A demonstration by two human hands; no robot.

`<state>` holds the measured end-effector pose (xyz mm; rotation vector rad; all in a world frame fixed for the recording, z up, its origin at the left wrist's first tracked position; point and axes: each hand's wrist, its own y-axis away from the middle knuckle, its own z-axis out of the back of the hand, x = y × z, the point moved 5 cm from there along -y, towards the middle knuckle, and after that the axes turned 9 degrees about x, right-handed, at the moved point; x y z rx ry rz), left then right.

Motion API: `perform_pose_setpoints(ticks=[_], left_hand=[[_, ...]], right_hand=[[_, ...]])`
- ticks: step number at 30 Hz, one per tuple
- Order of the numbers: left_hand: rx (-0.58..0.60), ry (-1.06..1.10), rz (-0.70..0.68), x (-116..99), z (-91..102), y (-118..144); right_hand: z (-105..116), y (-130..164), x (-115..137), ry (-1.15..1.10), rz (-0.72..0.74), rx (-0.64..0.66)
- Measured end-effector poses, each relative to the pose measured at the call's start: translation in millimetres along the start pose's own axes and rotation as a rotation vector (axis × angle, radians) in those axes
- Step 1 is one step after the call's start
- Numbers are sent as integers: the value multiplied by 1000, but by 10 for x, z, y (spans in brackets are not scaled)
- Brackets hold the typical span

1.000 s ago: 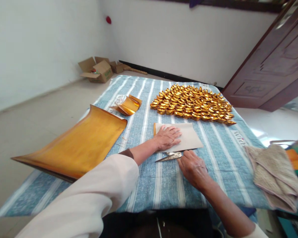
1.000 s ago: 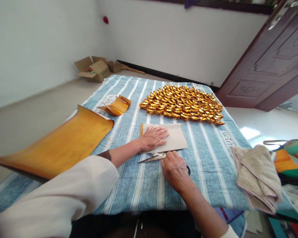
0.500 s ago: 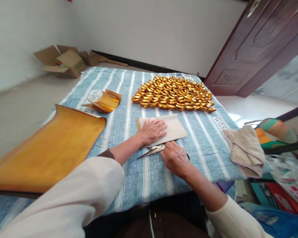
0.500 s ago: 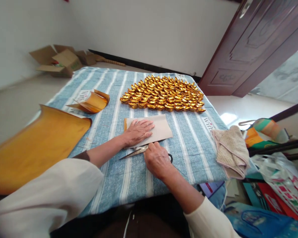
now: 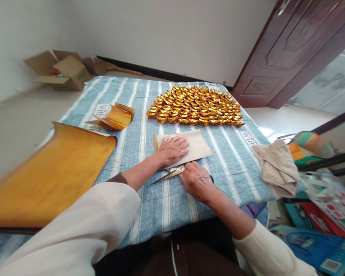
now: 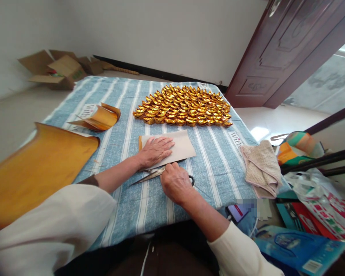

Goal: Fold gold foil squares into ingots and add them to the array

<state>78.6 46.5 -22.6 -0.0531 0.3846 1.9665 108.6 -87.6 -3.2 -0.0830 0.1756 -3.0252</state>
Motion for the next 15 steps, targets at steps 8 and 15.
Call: perform_pose_setpoints(ticks=[8,15], left_hand=[[-13,2,0,43,-36,-39],[-49,-3,-10,73,-62,-51]], right_hand=[[-7,-44,22,-27,-22,87],[15,-16,37,-23,-10,157]])
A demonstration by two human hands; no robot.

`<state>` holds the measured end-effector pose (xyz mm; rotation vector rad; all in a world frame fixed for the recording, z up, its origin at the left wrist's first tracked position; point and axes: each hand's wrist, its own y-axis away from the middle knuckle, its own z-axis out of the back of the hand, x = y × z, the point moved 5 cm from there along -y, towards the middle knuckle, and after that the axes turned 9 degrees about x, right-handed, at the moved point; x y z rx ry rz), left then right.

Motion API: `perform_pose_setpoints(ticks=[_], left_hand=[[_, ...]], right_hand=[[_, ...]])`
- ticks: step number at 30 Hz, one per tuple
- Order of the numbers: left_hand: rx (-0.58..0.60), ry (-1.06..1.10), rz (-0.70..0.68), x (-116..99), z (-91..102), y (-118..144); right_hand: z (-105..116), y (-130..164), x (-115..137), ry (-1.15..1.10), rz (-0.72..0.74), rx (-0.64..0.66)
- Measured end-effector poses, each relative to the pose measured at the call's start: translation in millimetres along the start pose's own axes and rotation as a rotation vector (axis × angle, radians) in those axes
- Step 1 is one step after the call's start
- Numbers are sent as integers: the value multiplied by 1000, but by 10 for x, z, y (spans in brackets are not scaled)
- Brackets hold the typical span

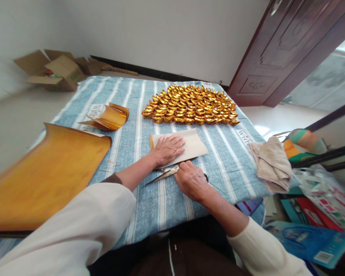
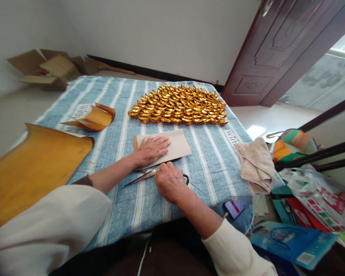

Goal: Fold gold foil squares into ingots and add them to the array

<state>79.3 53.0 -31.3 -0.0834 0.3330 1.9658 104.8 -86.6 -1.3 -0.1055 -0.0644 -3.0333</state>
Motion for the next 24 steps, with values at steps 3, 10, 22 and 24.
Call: perform_pose_setpoints(ticks=[3,10,22,24], left_hand=[[-11,-4,-5,8,-8,-7],[27,-3,19,-37,47,3],[25,-65,22,-15,57,-1],[14,-81,16,0,47,-7]], right_hand=[[9,-1,1,-11,-5,18],[50,-24,36,-21,4,63],[65,328,-8,-29,15,-128],[80,436,-75,-36,3,-196]])
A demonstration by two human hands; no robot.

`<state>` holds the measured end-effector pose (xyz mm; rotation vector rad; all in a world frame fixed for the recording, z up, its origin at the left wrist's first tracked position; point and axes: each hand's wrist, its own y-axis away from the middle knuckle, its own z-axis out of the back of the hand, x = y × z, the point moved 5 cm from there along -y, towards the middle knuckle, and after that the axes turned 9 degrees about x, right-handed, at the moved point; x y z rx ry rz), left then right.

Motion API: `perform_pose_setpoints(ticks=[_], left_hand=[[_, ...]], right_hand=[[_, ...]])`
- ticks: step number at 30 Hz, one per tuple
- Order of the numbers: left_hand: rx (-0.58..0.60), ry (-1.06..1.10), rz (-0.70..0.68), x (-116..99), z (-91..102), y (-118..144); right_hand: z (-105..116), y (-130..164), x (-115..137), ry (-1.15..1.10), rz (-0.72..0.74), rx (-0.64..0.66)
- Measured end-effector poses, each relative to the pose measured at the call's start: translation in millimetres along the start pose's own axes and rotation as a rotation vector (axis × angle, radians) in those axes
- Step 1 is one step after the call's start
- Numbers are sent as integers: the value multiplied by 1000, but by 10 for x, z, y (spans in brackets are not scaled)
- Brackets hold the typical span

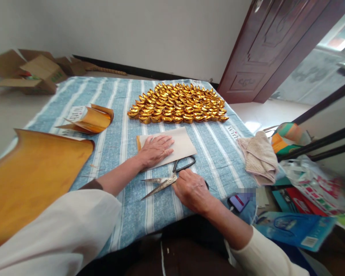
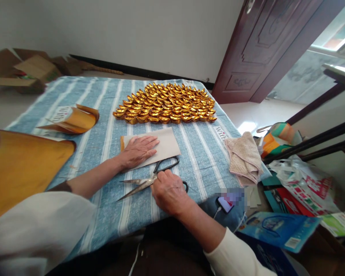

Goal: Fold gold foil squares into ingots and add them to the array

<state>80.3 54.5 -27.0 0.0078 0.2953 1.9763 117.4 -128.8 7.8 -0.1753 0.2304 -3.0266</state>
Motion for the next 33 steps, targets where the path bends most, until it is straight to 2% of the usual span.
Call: perform_pose_setpoints(ticks=[5,9,12,15,19,24,29,33], left_hand=[[3,-30,-1,31,-19,-12],[3,-56,-2,41,-15,-15],[1,-74,2,44,-10,-13],[9,-74,4,45,-14,-5],[5,-59,4,27,-3,21],[-47,-64,-1,-53,52,62],[-134,-76,47,-117,103,123],[-189,-88,74,-161,130,241]], right_hand=[[95,234,-222,-65,-19,-150],[170,310,-450,-130,-72,-243],[204,266,-658,-115,-174,-326],[208,151,-911,-33,-359,-380],[162,-56,-1269,70,-600,-260],[84,-185,-1656,58,-854,-54],[19,-223,-1833,46,-958,-30],[13,-230,-1836,44,-971,-25]])
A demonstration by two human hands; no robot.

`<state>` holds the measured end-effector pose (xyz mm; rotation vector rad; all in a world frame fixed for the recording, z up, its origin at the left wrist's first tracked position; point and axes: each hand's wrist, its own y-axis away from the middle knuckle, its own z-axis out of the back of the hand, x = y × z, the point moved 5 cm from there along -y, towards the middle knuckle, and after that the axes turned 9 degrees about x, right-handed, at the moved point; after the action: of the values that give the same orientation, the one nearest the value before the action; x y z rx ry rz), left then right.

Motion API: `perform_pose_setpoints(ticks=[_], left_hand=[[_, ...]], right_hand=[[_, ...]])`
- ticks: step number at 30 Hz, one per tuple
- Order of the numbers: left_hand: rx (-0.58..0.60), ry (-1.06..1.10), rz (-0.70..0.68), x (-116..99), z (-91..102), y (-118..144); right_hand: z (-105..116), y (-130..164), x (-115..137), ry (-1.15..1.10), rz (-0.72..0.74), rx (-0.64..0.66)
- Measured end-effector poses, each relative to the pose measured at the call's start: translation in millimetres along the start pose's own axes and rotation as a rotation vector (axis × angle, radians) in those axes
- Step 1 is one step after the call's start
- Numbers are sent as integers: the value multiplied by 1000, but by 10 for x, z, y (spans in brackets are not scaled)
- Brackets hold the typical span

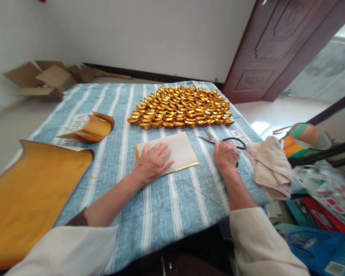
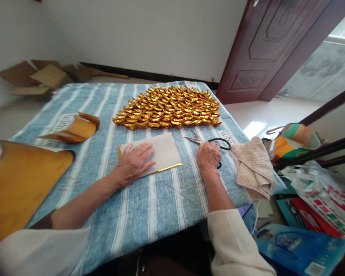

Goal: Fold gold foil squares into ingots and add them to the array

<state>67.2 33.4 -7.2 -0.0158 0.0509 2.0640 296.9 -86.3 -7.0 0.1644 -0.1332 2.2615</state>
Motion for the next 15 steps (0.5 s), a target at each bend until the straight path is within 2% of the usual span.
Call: perform_pose_setpoints(ticks=[3,6,8,11,15], left_hand=[[-34,28,8,4,36,129],[-67,57,63,56,63,271],[-92,61,163,124,77,363],[-104,71,352,235,71,485],[-96,179,470,326,9,592]], right_hand=[[58,77,51,9,43,-31],[121,181,229,-18,206,-52],[95,206,391,-64,302,79],[28,140,611,-90,313,302],[-45,-74,800,-200,267,385]])
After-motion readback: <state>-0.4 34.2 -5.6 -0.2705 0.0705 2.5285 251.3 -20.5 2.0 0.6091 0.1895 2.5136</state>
